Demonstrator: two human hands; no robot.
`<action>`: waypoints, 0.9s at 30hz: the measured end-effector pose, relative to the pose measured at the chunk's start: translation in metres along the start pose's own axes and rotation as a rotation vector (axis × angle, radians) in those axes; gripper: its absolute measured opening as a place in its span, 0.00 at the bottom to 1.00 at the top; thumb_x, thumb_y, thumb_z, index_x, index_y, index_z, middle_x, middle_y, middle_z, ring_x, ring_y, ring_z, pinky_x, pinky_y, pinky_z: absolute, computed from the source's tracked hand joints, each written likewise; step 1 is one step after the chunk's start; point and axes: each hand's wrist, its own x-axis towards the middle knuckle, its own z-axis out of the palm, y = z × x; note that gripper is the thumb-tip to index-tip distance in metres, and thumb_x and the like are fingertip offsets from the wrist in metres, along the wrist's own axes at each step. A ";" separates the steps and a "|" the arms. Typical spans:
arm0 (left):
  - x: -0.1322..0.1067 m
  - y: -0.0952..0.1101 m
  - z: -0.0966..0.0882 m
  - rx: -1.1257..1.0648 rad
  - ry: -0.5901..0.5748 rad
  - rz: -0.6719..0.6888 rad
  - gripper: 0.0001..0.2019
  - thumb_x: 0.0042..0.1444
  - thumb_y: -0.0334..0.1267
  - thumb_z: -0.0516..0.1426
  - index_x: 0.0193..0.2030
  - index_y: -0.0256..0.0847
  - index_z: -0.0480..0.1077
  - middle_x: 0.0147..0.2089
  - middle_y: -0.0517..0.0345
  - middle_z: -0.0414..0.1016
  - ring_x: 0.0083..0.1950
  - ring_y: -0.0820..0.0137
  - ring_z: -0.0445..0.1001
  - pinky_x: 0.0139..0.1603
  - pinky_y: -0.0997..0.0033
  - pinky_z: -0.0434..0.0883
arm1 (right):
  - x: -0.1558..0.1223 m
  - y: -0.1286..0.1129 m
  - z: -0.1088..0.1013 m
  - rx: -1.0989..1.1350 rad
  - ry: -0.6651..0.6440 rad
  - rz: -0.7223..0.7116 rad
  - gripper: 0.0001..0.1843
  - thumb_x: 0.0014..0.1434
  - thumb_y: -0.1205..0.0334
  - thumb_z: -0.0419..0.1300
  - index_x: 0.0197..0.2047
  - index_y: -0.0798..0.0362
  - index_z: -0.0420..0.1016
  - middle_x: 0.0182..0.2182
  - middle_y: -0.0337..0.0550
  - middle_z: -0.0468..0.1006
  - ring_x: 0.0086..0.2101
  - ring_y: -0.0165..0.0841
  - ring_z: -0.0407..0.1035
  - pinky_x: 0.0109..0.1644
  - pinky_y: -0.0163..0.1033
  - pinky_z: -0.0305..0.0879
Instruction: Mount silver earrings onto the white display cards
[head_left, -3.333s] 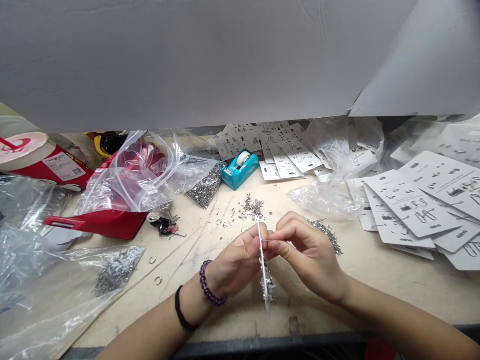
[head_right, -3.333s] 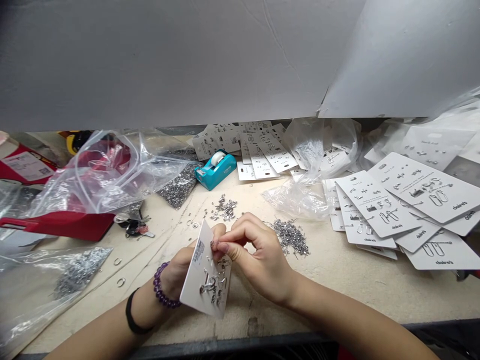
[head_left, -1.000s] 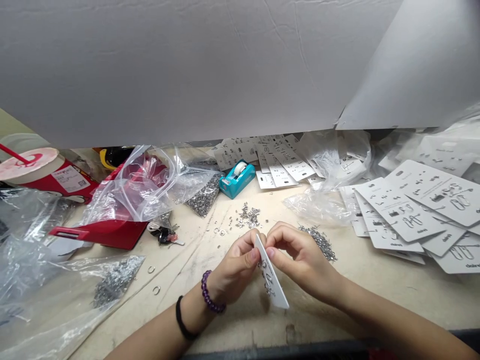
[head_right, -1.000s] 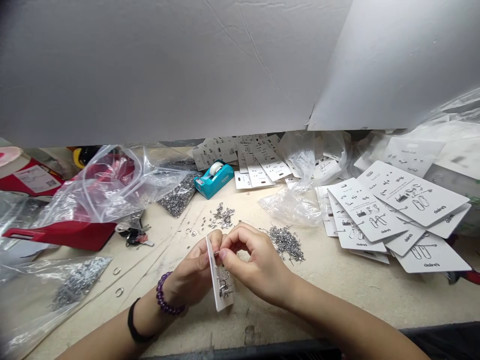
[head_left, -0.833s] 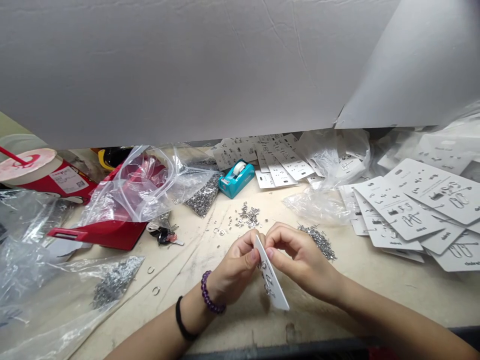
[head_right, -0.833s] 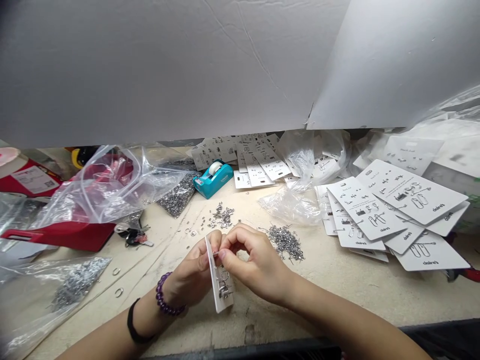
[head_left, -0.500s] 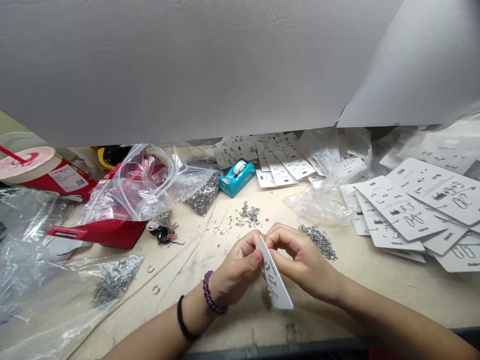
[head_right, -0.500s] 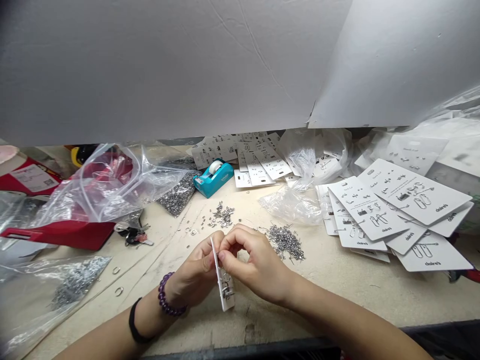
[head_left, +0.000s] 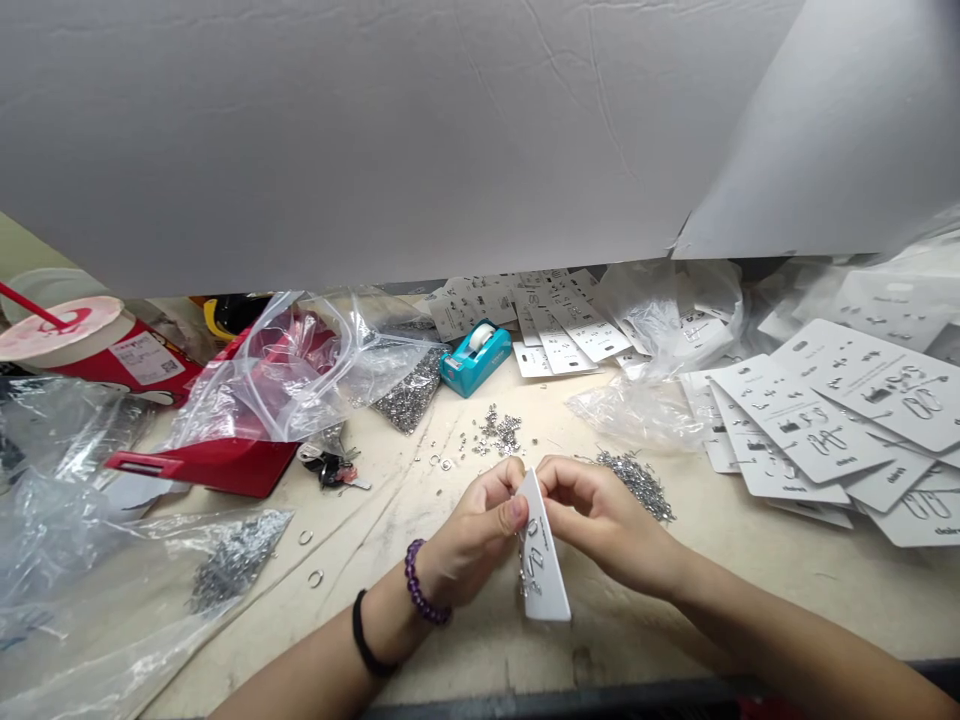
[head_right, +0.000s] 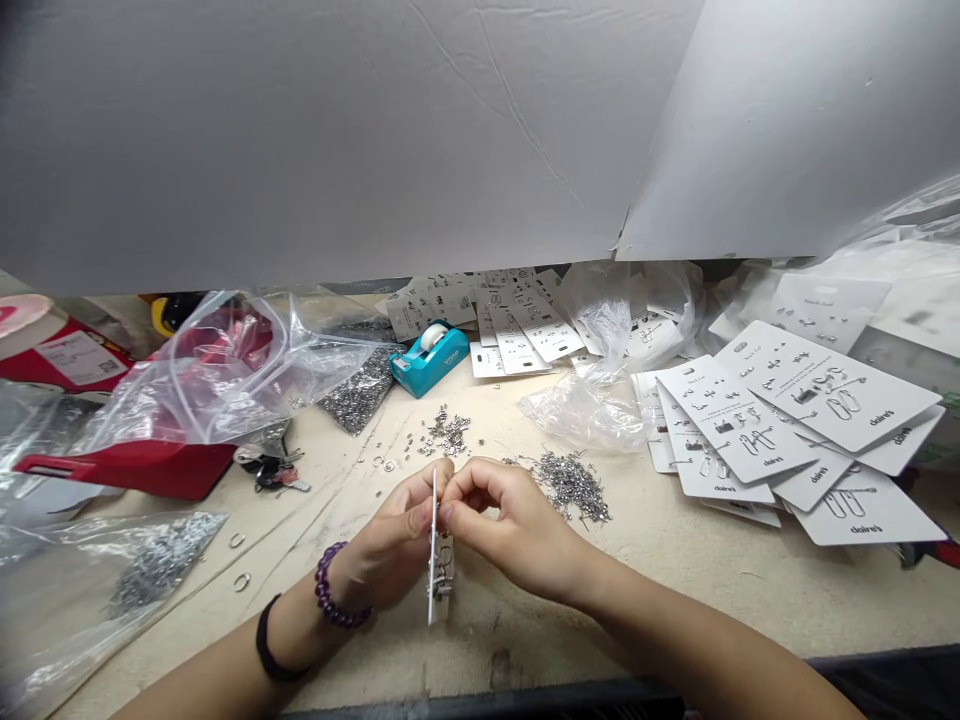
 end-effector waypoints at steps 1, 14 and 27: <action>0.000 0.000 0.000 0.001 0.002 -0.006 0.17 0.44 0.43 0.62 0.27 0.38 0.57 0.27 0.60 0.59 0.28 0.74 0.59 0.33 0.74 0.58 | 0.000 0.000 0.001 0.035 -0.004 0.016 0.05 0.54 0.64 0.56 0.28 0.55 0.66 0.25 0.37 0.68 0.28 0.26 0.61 0.32 0.33 0.58; 0.002 0.015 0.001 0.644 0.234 0.203 0.13 0.48 0.43 0.59 0.27 0.37 0.61 0.28 0.58 0.65 0.32 0.72 0.62 0.36 0.72 0.60 | -0.005 -0.013 -0.026 -0.199 0.077 -0.151 0.14 0.57 0.53 0.53 0.43 0.52 0.68 0.30 0.40 0.70 0.30 0.29 0.65 0.31 0.35 0.63; 0.007 0.022 -0.009 0.828 0.250 0.123 0.13 0.52 0.47 0.55 0.32 0.37 0.64 0.30 0.57 0.68 0.30 0.72 0.65 0.30 0.74 0.60 | 0.001 -0.010 -0.049 -0.230 0.290 -0.190 0.11 0.58 0.62 0.54 0.44 0.54 0.69 0.37 0.45 0.73 0.35 0.31 0.69 0.34 0.36 0.69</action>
